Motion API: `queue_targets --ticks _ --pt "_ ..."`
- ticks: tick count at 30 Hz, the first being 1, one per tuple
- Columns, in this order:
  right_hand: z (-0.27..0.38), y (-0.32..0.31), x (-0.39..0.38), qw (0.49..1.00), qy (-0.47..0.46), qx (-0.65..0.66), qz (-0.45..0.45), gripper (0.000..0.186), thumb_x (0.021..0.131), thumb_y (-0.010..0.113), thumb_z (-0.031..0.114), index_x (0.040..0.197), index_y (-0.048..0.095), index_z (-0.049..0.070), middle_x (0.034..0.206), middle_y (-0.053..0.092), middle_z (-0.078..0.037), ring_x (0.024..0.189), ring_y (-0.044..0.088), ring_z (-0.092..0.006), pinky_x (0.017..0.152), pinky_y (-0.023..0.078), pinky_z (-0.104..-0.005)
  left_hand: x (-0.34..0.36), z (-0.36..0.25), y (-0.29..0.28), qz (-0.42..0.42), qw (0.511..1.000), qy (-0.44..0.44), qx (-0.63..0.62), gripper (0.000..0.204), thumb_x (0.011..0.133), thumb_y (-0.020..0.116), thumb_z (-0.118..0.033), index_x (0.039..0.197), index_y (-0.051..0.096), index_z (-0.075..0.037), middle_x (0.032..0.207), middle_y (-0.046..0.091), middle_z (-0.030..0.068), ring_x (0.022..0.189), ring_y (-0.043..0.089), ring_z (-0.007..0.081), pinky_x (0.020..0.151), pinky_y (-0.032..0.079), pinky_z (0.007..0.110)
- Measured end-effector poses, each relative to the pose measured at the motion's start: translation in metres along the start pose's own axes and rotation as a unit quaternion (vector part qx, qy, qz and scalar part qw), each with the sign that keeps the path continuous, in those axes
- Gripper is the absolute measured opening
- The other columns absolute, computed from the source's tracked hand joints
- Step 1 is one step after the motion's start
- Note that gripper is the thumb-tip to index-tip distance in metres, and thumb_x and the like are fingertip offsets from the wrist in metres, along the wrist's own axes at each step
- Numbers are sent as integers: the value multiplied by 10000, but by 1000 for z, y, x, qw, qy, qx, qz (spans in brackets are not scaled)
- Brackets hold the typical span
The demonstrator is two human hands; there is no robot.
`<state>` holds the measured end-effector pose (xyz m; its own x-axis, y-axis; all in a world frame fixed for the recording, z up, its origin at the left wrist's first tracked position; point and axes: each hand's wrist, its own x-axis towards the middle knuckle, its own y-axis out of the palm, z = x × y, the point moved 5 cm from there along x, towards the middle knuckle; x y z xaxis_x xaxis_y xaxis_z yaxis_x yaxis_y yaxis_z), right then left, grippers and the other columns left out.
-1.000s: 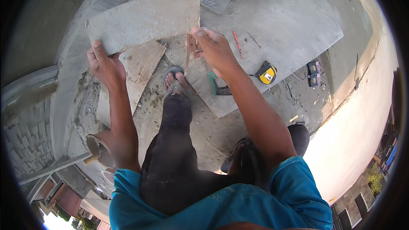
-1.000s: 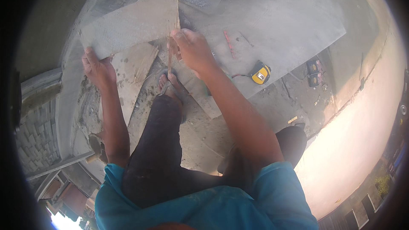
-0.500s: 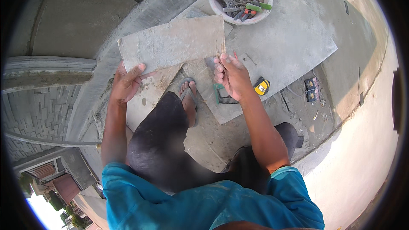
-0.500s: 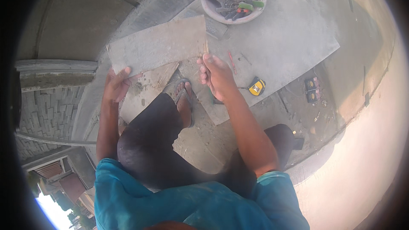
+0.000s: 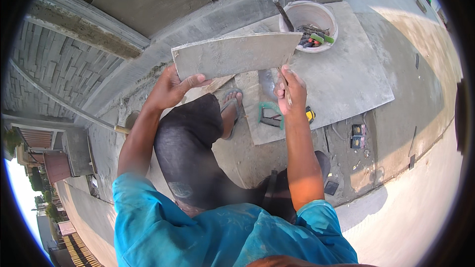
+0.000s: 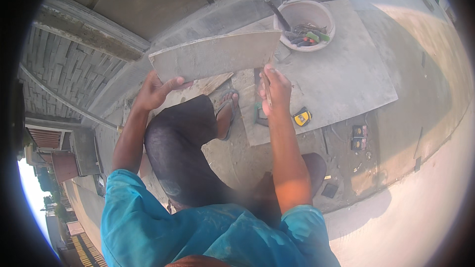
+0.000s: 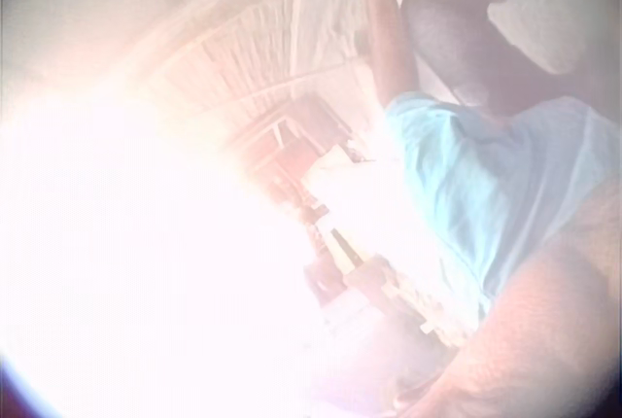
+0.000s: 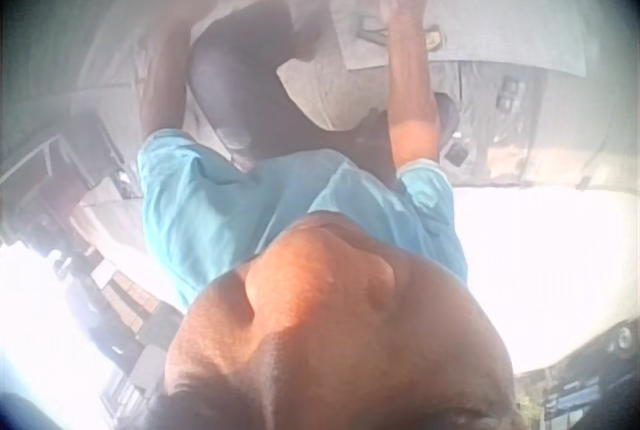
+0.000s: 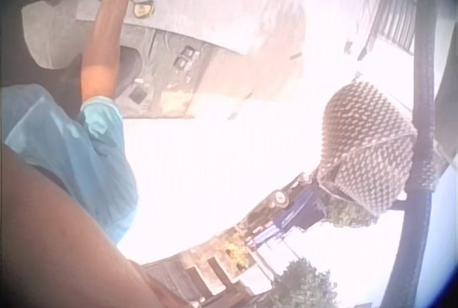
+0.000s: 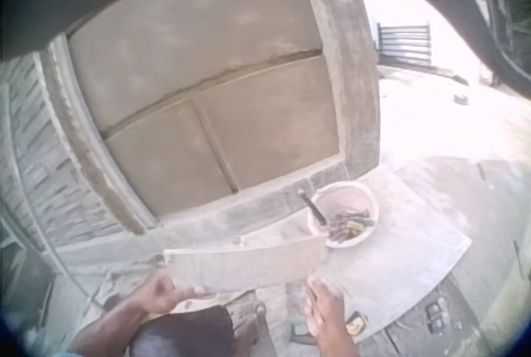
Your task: The person measures a concrete structure with a tape measure and marks a tile with a pencil. Then the person uses a hand saw to cut the tile along the marked line. The cut tile piece is placed against the structure to check fit.
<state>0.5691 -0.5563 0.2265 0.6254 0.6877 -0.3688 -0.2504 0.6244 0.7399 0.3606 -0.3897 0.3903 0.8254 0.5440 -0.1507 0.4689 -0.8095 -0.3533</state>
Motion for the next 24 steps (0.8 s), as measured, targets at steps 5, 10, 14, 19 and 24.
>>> queue_targets --ticks 5,10,14,19,24 --pt "-15 27 -15 996 17 -19 88 192 1014 653 245 1032 628 55 795 583 -4 577 487 -82 504 394 -259 -43 -25 -21 4 972 60 229 498 986 703 -189 1362 528 88 1213 680 245 1109 702 311 966 605 412" --pt "-30 45 -40 984 -47 -109 133 306 1048 613 376 989 572 79 712 522 6 557 481 -100 496 389 -263 -57 -8 -38 -153 974 -22 -167 541 992 655 -122 1437 418 75 1240 668 260 1022 737 391 762 674 369" --pt "-40 39 -34 987 -81 -105 89 295 1069 573 370 1021 590 79 768 551 17 576 514 -75 489 403 -246 -41 25 -30 -127 949 -31 -285 589 991 657 -149 1458 383 83 1283 640 273 1029 732 390 775 679 368" --pt "-54 50 -17 992 -52 -116 14 283 1071 566 352 1031 580 73 757 560 -2 548 515 -90 466 396 -253 -4 60 -60 -82 949 -55 -298 610 990 660 -135 1481 356 60 1337 603 281 1059 715 422 791 679 399" --pt "-67 94 41 994 -112 -20 7 215 1057 602 299 1057 571 85 760 564 4 556 509 -91 462 401 -252 61 89 -113 -36 907 -78 -412 567 997 636 -110 1449 367 102 1321 597 296 1066 708 427 841 674 403"
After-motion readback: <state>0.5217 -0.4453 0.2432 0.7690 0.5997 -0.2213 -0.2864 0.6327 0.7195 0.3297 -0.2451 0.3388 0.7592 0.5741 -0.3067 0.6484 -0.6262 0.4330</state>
